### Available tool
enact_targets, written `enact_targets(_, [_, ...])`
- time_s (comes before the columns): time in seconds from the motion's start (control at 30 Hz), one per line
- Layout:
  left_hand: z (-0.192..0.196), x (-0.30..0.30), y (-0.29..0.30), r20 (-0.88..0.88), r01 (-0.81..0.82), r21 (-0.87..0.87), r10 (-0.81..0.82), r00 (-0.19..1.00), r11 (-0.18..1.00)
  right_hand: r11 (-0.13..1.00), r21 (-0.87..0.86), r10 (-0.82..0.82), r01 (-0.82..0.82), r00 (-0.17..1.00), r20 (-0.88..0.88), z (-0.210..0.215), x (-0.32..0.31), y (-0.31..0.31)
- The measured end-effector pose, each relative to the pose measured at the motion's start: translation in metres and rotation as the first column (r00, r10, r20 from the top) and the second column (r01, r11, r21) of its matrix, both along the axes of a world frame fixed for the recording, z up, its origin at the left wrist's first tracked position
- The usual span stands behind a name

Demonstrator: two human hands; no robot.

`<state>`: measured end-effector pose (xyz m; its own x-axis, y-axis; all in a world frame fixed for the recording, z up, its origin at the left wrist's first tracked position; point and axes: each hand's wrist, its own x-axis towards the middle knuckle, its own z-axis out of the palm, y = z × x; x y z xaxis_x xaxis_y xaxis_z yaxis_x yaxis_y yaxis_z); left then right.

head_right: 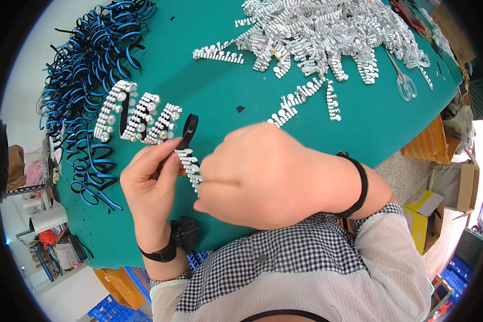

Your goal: Assembling decorative rhinestone strips onto a black strap for shoes.

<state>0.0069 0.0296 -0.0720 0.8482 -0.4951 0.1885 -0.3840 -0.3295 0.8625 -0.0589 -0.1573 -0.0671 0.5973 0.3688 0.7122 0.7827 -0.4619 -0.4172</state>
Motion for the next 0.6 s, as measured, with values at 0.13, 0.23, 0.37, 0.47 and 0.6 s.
enact_targets(0.13, [0.005,-0.003,0.005,-0.083,-0.017,-0.107,0.008,0.997,0.994,0.988,0.087,-0.114,0.131,0.978,-0.172,0.009,0.004,-0.019])
enact_targets(0.23, [0.009,-0.005,0.006,-0.141,-0.01,-0.152,-0.011,0.99,0.988,0.972,0.118,-0.161,0.205,0.939,-0.304,0.012,0.005,-0.025])
enact_targets(0.37, [0.015,-0.007,0.009,-0.197,0.023,-0.155,-0.053,0.979,0.988,0.95,0.219,-0.117,0.222,0.905,-0.408,0.009,0.009,-0.03])
enact_targets(0.47, [0.016,-0.009,0.012,-0.217,0.051,-0.178,-0.09,0.972,0.983,0.941,0.255,-0.081,0.221,0.881,-0.466,0.008,0.012,-0.033])
enact_targets(0.6, [0.016,-0.011,0.011,-0.235,0.071,-0.192,-0.115,0.965,0.979,0.933,0.286,-0.052,0.219,0.867,-0.496,0.007,0.012,-0.034])
